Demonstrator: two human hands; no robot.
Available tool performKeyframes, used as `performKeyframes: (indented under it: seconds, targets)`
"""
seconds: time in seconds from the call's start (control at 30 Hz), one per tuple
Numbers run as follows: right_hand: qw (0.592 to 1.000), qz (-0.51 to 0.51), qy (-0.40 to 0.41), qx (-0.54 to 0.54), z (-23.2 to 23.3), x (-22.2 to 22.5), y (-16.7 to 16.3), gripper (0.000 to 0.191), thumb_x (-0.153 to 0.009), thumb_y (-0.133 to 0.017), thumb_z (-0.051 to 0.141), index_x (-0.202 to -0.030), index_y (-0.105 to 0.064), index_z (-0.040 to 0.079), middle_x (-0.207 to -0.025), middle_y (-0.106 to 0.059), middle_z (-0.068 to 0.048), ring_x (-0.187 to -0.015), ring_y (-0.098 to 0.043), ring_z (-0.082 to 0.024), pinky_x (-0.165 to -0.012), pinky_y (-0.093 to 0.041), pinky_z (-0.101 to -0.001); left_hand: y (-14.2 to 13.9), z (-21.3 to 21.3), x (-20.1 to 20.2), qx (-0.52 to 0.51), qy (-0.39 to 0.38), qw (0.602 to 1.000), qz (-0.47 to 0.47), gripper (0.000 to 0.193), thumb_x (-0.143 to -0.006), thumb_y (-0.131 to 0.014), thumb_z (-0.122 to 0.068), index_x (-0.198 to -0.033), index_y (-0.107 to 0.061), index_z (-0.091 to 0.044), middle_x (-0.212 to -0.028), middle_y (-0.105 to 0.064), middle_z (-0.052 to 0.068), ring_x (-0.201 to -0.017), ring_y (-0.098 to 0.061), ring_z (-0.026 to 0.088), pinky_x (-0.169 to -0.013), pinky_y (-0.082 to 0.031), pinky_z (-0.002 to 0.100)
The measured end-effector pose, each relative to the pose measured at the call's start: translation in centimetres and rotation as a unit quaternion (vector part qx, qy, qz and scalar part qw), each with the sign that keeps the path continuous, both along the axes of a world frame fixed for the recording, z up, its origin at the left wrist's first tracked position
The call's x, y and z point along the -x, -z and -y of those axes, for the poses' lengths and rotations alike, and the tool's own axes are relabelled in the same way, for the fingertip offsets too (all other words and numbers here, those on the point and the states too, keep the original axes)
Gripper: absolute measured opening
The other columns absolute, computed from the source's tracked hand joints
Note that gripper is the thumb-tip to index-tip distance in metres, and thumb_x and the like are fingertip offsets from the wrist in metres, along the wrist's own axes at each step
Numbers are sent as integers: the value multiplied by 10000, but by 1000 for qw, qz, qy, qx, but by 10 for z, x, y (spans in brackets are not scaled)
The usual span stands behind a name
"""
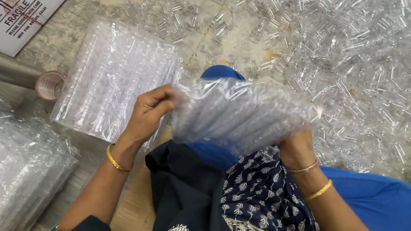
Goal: The person sits on the floor among piles of clear plastic tubes and wraps the tubes in clear plastic bubble sleeves by hand, sliding each tube into a sleeve and placing the wrapped tubes into a stack beside them.
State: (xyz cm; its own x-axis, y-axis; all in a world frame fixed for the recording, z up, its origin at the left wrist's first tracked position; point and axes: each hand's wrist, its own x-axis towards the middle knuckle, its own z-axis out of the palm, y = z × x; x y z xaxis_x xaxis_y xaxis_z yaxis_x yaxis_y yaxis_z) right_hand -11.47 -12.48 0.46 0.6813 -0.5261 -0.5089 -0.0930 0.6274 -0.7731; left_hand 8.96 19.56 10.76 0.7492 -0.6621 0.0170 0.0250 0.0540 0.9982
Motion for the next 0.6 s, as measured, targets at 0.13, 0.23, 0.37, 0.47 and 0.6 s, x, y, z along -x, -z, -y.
performKeyframes:
  seconds: [0.13,0.23,0.37,0.47,0.6]
  targets:
    - [995,77,38,58,-12,-13,1,152,-999,-633,139,-1141,-607,92,-1043,-673,-36,-921,-686,-176,-753,-573,-344,-3,8,9,47,82,987,127,413,-853,-716,-170,-1207,-587,-1,-1132,-585,19,-1040,-587,155,-916,-485,262]
    - [985,148,88,-11,-18,-20,-3,144,-1025,-609,190,-1128,-622,90,-1014,-667,-35,-898,-678,-170,-768,-590,-334,5,19,20,-82,0,969,235,541,-818,-835,-283,-1193,-592,21,-1019,-594,67,-909,-577,190,-790,-491,278]
    - [971,221,65,-58,-35,-38,-26,77,-1092,-656,91,-1145,-641,37,-988,-654,-36,-836,-619,-158,-712,-528,-310,18,31,14,-116,-97,976,154,394,-910,-774,-312,-1118,-609,-21,-901,-630,3,-806,-571,110,-715,-501,267]
    - [990,124,39,-55,-57,-56,-51,157,-893,-614,21,-1040,-623,75,-943,-686,-21,-854,-679,-159,-765,-609,-341,10,19,-9,-173,-153,963,138,325,-979,-767,-292,-1007,-585,-24,-822,-521,30,-745,-450,90,-617,-430,279]
    - [972,224,-50,-42,-97,-102,-74,273,-918,-698,-71,-1017,-541,129,-960,-647,-33,-861,-638,-156,-761,-541,-302,-31,-40,-67,-153,-167,974,15,226,-976,-687,-278,-1041,-619,-73,-858,-636,-29,-685,-596,59,-582,-524,244]
